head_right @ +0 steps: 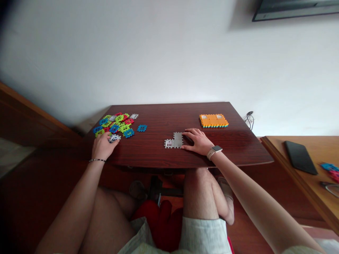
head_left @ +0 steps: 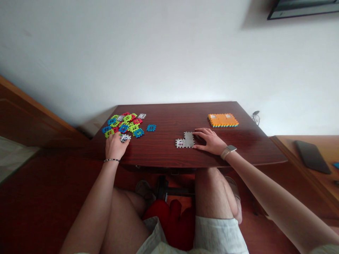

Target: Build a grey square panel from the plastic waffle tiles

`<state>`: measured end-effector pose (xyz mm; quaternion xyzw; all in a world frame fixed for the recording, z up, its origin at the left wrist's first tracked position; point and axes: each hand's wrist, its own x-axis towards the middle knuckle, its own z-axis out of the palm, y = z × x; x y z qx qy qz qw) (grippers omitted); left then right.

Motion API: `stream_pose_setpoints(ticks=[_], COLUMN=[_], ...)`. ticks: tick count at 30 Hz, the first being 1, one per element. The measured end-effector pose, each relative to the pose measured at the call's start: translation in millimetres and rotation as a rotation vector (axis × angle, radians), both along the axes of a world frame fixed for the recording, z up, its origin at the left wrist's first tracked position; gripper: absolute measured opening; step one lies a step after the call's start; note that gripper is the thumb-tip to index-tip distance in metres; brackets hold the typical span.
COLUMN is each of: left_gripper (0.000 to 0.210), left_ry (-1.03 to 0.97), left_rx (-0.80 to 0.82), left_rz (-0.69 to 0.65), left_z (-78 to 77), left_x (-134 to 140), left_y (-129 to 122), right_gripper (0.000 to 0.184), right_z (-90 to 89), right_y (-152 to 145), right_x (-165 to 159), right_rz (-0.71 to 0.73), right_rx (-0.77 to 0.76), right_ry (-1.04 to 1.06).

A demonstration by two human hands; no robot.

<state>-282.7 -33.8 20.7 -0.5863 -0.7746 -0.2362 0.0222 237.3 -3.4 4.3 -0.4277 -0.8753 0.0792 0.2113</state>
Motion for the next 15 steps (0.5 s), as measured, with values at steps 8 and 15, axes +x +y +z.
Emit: stream_pose_setpoints(ticks=[8,15], left_gripper=[0.035,0.048], left_ry=[-0.416,-1.038], left_rx=[0.155,0.198], left_rz=[-0.110,-0.157], left_z=[-1.1,-0.8], left_x=[0,28], left_y=[6,9], right_gripper=[0.069,0.070], right_z=[0.5,1.6], right_y=[0,0], right_x=[0,-1], right_rz=[0.001,0.000], right_rx=[0.002,-0.003], right_ry=[-0.001,-0.001])
